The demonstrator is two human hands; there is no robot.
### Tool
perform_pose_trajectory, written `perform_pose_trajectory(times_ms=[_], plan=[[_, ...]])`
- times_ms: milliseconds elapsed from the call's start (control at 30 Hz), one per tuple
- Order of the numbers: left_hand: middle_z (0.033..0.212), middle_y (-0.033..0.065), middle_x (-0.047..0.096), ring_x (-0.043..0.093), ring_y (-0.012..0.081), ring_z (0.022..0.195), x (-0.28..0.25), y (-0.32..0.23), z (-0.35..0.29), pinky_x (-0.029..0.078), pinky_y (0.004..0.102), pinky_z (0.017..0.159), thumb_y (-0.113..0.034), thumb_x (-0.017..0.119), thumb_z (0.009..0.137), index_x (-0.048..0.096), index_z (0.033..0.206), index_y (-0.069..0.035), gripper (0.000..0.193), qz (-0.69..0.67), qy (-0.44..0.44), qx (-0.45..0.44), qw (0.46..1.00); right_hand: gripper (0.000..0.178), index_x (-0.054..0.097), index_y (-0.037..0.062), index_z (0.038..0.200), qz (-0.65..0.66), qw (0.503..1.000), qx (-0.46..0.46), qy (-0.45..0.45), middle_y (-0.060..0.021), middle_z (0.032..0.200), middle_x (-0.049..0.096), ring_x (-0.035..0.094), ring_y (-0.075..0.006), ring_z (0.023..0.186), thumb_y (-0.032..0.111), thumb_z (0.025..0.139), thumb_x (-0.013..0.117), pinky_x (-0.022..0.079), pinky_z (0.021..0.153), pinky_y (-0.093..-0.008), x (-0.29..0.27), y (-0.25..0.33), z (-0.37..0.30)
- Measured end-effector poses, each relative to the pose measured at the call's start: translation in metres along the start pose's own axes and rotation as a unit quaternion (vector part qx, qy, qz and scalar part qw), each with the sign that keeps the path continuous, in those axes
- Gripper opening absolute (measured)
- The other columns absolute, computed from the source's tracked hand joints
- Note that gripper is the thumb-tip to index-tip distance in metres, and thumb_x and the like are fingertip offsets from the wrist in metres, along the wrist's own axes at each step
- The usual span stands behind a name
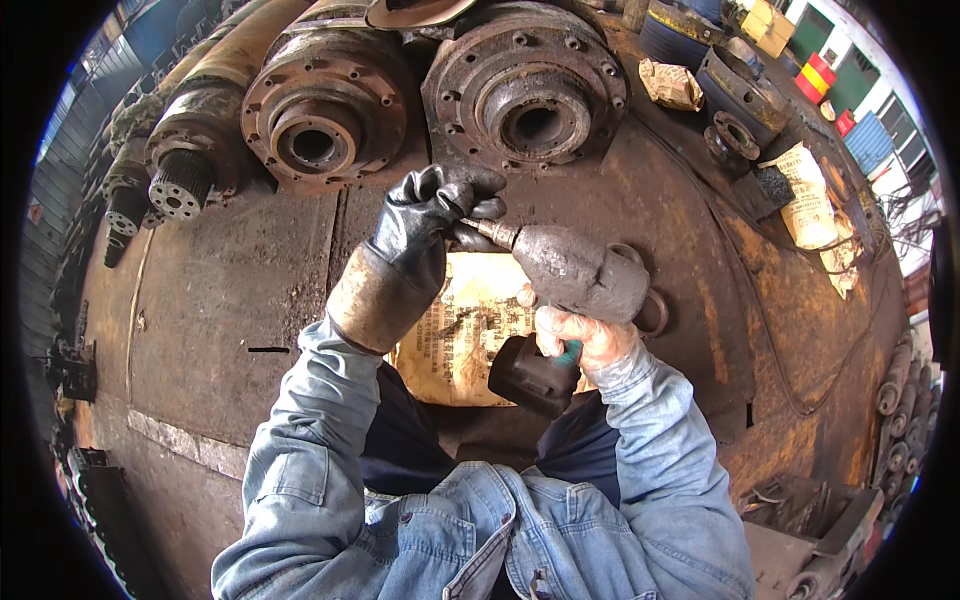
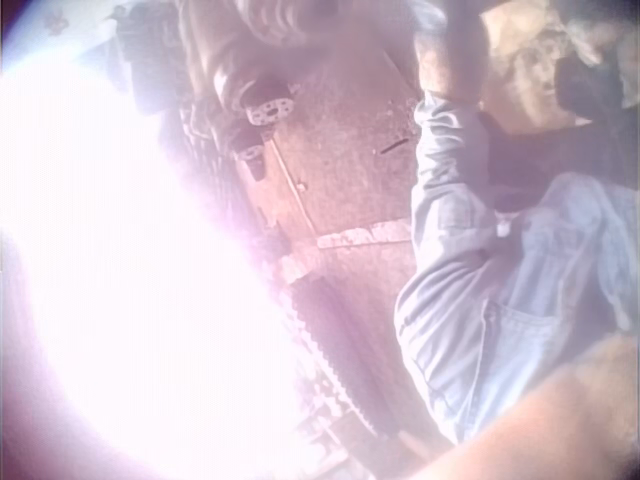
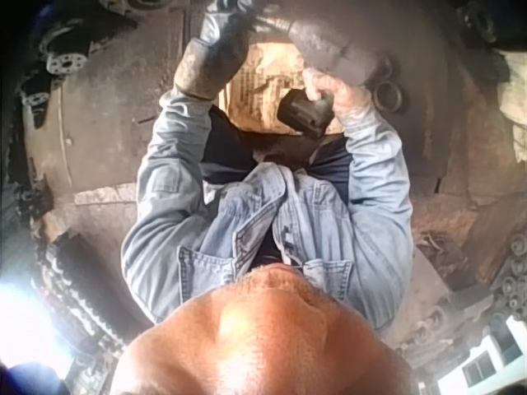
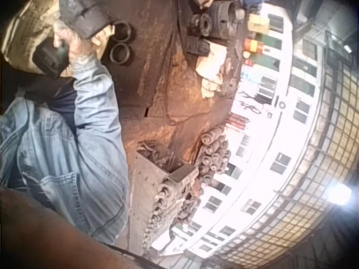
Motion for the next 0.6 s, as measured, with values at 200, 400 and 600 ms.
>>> perform_pose_trajectory(times_ms=[200,400,600], plan=[[0.113,0.013,0.067,0.068,0.0166,0.086,0.0,0.004,0.006,0.058,0.0239,0.07,-0.049,0.053,0.1,0.053,0.131,0.004,0.061,-0.065,-0.006,0.045,0.997,0.03,0.059,0.0008,0.084,-0.014,1.0,0.005,-0.001,-0.0045,0.073,0.055,0.053,-0.0158,0.071,0.03,0.093,0.06,0.043,0.073,-0.0292,0.003,-0.002,0.006],[0.122,0.0192,0.062,0.064,0.0268,0.099,-0.06,0.037,0.027,0.054,0.0422,0.093,-0.051,0.052,0.1,0.054,0.129,0.004,0.062,-0.168,-0.107,0.003,0.98,0.036,0.053,-0.0043,0.107,-0.118,0.985,-0.089,-0.089,-0.0032,0.073,0.051,0.05,-0.0134,0.072,0.03,0.1,0.048,0.041,0.077,-0.0268,0.027,0.052,0.036],[0.122,0.0178,0.062,0.062,0.0273,0.104,-0.062,0.028,0.021,0.052,0.0415,0.098,-0.051,0.053,0.1,0.053,0.131,0.002,0.061,-0.154,-0.12,0.017,0.981,0.035,0.054,-0.0023,0.124,-0.205,0.945,-0.208,-0.146,-0.0008,0.072,0.046,0.046,-0.0126,0.069,0.024,0.101,0.053,0.042,0.073,-0.0271,0.005,0.066,0.079]])
Point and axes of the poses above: each hand's wrist, its own z-axis towards the middle knuckle, its own x-axis out of the palm, y = z × x, the point moved 4 cm from there along z, towards the middle knuckle
